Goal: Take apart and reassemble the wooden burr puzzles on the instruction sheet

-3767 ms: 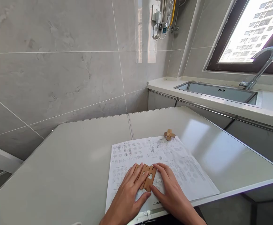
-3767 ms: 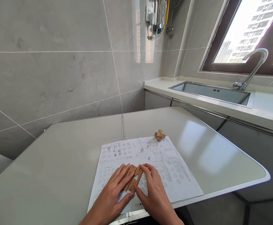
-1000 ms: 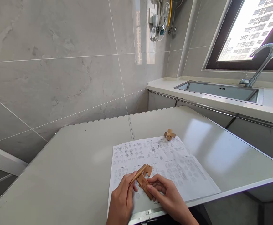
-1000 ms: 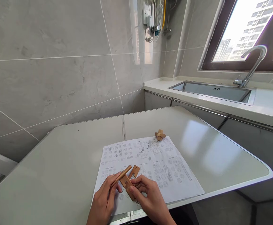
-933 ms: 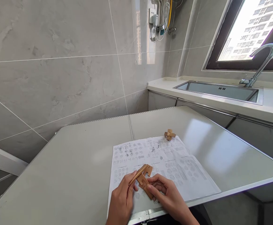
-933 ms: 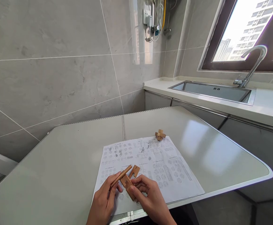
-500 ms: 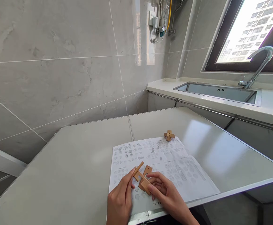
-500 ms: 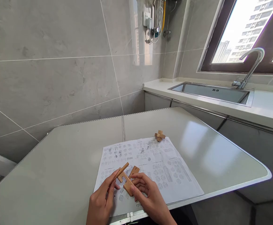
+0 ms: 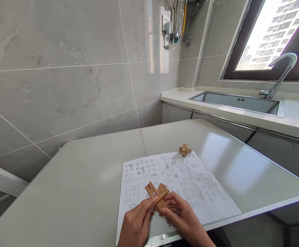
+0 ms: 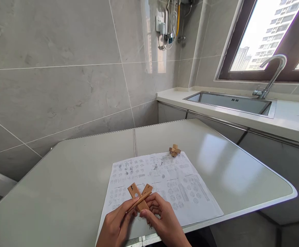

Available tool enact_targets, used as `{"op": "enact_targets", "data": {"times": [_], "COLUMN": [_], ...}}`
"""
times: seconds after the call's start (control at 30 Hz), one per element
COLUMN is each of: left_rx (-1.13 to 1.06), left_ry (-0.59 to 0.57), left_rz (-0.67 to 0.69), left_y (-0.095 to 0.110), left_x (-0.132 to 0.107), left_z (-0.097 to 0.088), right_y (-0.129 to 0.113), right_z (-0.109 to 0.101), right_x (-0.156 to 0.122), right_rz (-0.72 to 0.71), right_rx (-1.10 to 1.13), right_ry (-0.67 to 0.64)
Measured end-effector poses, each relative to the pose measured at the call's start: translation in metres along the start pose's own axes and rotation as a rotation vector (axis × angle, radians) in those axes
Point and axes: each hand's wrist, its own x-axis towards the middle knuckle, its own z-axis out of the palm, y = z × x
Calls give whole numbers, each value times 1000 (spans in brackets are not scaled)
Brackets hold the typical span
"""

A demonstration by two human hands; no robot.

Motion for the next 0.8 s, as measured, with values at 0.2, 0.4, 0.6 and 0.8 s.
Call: {"op": "enact_targets", "data": {"times": [0.2,0.4,0.6,0.8], "left_rx": [0,16,-19,-4], "left_ry": [15,25,77,109], "left_rz": [-34,-69,-88,-59], "left_y": [-6,-12,-8,-5], "left_x": [-6,-11,-9,-8], "left_z": [5,7,11,9], "right_y": [7,8,11,10], "right_z": [3,5,4,3], "right_x": [2,4,5,4], "right_rz": [25,16,1,-38], "right_rx": [9,20,-5,-5], "right_ry": [17,22,18,-32]}}
